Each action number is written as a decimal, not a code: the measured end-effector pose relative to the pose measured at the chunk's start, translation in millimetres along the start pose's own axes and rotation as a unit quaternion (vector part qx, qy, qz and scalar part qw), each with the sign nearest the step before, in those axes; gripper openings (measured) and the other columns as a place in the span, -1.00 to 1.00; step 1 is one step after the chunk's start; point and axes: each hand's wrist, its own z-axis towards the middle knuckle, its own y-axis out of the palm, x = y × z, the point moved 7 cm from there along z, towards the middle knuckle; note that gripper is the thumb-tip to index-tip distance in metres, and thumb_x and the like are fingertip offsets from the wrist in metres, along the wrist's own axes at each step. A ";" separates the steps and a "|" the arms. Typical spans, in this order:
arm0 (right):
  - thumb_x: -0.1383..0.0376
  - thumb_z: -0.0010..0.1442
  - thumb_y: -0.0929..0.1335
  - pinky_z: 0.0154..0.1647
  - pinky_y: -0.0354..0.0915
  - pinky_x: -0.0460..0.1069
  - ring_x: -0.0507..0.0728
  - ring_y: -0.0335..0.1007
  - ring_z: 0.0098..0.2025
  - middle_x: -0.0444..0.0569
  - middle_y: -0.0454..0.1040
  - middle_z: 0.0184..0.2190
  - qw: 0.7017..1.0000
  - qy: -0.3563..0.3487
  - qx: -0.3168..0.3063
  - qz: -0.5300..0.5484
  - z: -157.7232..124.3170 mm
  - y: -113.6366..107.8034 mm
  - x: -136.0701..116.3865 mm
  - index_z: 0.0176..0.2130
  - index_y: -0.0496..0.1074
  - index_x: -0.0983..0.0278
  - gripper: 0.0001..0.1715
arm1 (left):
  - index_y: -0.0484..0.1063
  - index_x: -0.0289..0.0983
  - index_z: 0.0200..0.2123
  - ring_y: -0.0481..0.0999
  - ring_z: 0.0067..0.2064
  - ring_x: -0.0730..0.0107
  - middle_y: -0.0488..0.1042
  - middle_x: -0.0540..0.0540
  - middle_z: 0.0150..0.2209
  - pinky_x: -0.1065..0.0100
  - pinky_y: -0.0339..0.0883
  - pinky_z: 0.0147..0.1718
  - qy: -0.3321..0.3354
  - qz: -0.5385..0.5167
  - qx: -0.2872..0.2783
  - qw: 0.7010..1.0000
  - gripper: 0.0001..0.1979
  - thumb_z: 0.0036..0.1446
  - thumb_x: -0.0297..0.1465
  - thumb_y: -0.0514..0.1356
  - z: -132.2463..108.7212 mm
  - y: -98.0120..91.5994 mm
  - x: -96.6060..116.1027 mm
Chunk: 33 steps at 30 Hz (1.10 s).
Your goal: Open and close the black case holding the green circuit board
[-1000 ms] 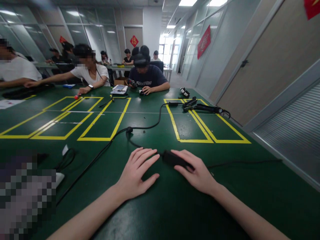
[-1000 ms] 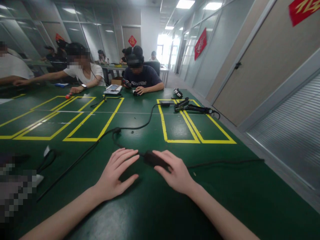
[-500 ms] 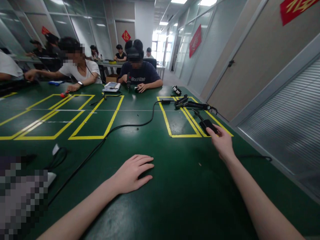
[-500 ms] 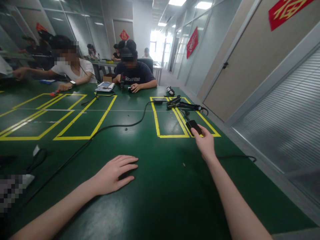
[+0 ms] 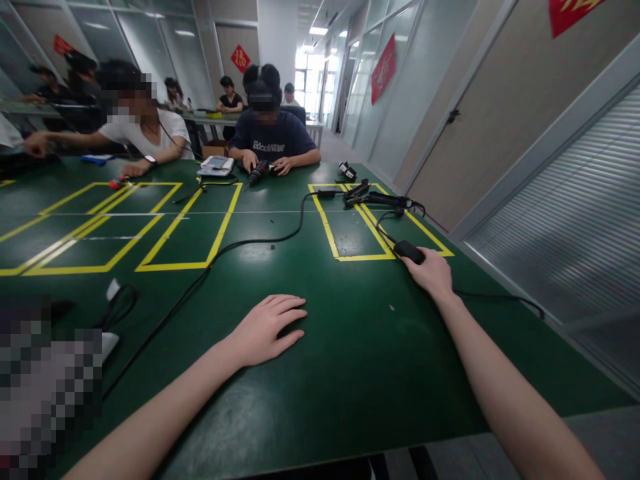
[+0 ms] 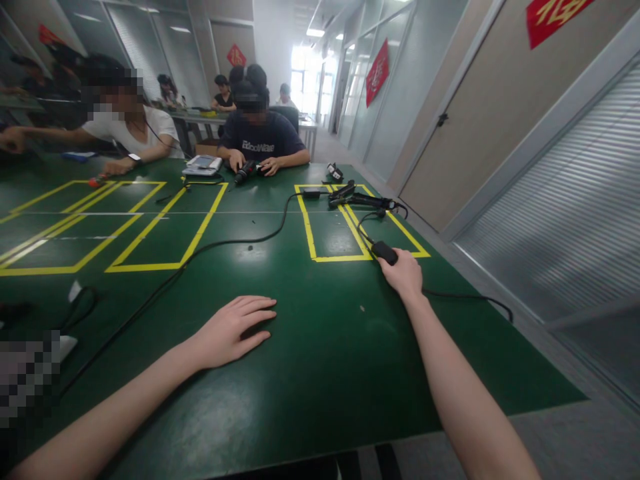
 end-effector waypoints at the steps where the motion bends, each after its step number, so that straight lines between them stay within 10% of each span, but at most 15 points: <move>1: 0.08 0.18 0.40 -0.09 0.43 0.18 0.40 0.54 -0.08 0.24 0.58 -0.08 1.000 0.005 0.001 -0.004 0.2 1.3 1.3 0.04 0.57 0.35 -0.45 | 0.51 -0.20 0.13 0.47 0.26 0.10 0.49 -0.19 0.24 0.03 0.35 0.26 -0.001 -0.002 0.000 1.000 -0.69 0.40 -0.27 0.17 0.0 0.1 -0.1; 11: 0.07 0.08 0.44 0.00 0.42 0.19 0.38 0.53 -0.02 0.18 0.60 -0.08 0.998 -0.019 0.024 0.054 6.3 0.3 8.9 0.14 0.50 0.33 -0.31 | 0.51 -0.22 0.12 0.47 0.26 0.09 0.49 -0.20 0.24 0.01 0.35 0.26 -0.010 -0.007 -0.002 1.000 -0.69 0.39 -0.29 0.19 0.3 -0.3 -0.1; 19: -0.02 0.11 0.41 -0.24 0.45 0.13 0.23 0.56 -0.39 0.18 0.65 -0.12 0.989 0.056 0.002 0.137 7.1 1.0 22.4 -0.05 0.56 0.30 -0.45 | 0.51 -0.19 0.13 0.47 0.26 0.11 0.49 -0.19 0.25 0.01 0.34 0.26 -0.018 -0.014 -0.004 1.000 -0.70 0.39 -0.29 0.19 -0.3 0.8 -2.5; 25: 0.13 -0.03 0.48 -0.03 0.43 0.14 0.33 0.56 -0.03 0.10 0.63 -0.02 0.989 0.029 0.025 0.142 3.4 -3.6 13.0 -0.03 0.54 0.23 -0.46 | 0.52 -0.18 0.12 0.46 0.26 0.11 0.50 -0.19 0.23 0.01 0.34 0.27 -0.016 -0.025 0.006 1.000 -0.70 0.39 -0.28 0.18 -0.2 -1.1 -1.5; 33: 0.02 0.19 0.33 -0.08 0.41 0.19 0.37 0.56 -0.12 0.17 0.65 -0.17 0.991 0.069 0.040 0.107 2.9 -5.6 15.6 -0.06 0.60 0.27 -0.50 | 0.51 -0.19 0.13 0.45 0.27 0.10 0.48 -0.19 0.25 0.01 0.34 0.27 -0.021 -0.021 0.000 1.000 -0.69 0.38 -0.29 0.19 -1.1 0.8 -2.6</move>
